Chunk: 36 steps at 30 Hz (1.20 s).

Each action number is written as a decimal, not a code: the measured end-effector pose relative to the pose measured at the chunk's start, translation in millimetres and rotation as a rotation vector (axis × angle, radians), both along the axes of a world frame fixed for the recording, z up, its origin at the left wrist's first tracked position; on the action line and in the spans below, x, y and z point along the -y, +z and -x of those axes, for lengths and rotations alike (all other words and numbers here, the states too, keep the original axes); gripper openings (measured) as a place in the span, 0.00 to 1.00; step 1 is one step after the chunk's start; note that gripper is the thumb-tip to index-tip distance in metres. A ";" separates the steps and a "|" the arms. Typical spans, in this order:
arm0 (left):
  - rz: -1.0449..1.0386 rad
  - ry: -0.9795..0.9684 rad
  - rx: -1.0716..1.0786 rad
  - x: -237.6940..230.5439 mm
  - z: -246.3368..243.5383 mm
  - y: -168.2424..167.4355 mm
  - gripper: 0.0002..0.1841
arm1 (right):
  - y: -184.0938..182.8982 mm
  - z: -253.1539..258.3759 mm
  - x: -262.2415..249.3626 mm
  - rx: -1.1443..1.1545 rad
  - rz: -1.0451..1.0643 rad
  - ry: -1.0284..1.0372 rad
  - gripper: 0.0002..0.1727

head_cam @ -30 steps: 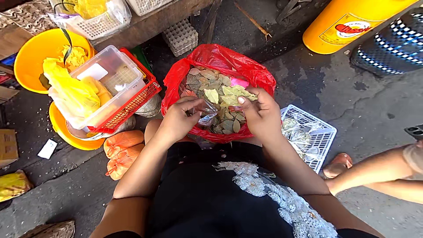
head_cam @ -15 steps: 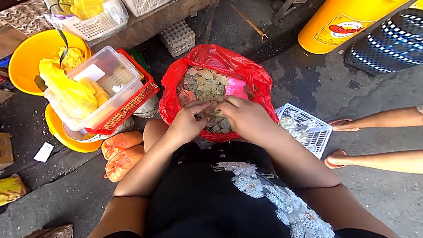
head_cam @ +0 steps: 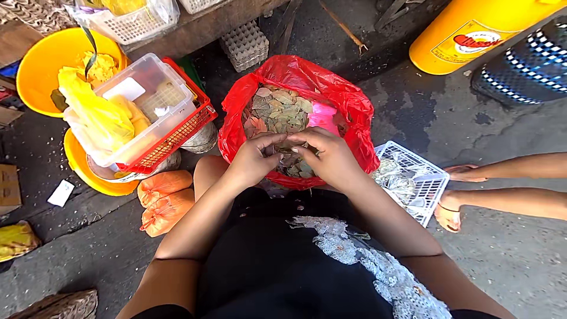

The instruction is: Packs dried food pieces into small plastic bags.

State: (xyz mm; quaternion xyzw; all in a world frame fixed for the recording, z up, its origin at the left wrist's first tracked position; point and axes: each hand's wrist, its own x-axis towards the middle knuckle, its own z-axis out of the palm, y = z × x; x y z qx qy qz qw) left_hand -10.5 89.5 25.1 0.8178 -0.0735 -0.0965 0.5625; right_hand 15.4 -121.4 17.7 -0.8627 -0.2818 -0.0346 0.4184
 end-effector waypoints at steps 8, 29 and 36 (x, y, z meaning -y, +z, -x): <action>0.005 0.042 0.121 -4.0 2.2 12.4 0.22 | 12.6 -3.7 20.7 0.145 -0.192 -0.099 0.09; 0.030 -0.100 0.397 34.2 -5.3 -5.4 0.18 | -10.2 -11.0 2.6 -0.357 0.125 -0.054 0.07; 0.358 0.228 0.133 -5.8 -15.1 -31.0 0.49 | -17.4 -12.9 29.0 -0.784 -0.833 -0.203 0.18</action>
